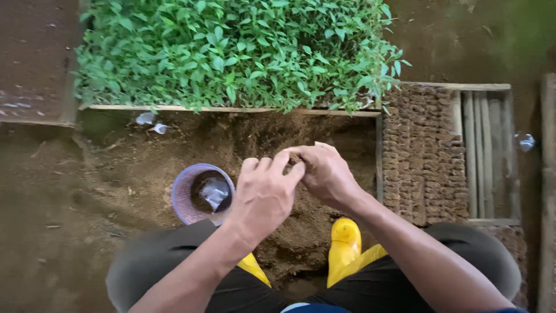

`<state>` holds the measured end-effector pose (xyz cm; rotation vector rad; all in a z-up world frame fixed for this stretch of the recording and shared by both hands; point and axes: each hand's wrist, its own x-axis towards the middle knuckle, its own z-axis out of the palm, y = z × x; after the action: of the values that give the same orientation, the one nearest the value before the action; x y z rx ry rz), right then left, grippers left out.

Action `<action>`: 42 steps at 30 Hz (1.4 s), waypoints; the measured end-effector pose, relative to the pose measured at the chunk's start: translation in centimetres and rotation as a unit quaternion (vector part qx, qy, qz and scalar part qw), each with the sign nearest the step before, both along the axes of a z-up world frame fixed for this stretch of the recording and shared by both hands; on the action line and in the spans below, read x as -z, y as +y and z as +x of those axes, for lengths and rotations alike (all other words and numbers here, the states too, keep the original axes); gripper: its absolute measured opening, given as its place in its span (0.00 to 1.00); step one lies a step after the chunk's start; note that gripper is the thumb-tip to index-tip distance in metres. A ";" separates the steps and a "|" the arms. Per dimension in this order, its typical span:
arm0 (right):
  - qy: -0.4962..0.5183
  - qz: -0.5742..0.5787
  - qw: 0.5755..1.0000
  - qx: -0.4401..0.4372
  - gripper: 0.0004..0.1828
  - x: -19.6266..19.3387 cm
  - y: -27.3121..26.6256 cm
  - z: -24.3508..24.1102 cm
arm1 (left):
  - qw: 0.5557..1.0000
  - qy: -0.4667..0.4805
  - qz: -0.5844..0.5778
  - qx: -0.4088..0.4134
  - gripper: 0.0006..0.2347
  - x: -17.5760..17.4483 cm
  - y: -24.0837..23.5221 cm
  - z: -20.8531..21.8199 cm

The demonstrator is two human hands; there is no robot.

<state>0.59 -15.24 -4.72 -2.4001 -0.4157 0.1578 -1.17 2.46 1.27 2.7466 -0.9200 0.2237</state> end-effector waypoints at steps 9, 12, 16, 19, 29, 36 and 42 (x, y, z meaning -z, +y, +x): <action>-0.031 0.084 0.995 0.041 0.11 -1.4 -1.3 0.5 | 0.962 0.035 -0.268 -0.031 0.15 -3.7 0.0 0.8; -0.005 0.111 0.993 0.046 0.13 -4.2 -1.4 0.5 | 0.861 0.274 -0.406 -0.139 0.19 -3.3 0.1 1.5; -0.004 0.057 0.998 0.016 0.16 -4.8 -1.7 0.9 | 0.615 0.558 -0.516 -0.209 0.28 0.8 0.0 2.1; -0.072 0.094 0.993 -0.006 0.13 -4.8 -1.6 0.8 | 0.610 0.531 -0.570 -0.142 0.25 4.4 -1.2 1.8; 0.006 0.187 0.982 -0.015 0.14 -7.9 -2.7 0.0 | 0.607 0.510 -0.601 -0.106 0.17 1.9 -1.8 2.5; -0.059 0.134 0.987 -0.072 0.30 -9.9 -3.5 0.2 | 0.675 0.495 -0.534 -0.118 0.18 -0.2 -0.8 2.1; -0.091 0.066 0.991 -0.066 0.40 -9.1 -3.2 0.0 | 0.700 0.486 -0.503 -0.145 0.13 0.1 -0.3 2.3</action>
<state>0.59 -18.44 4.35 -2.2643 -0.6509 -0.0310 1.14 2.18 1.21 1.5180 0.0258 -0.5087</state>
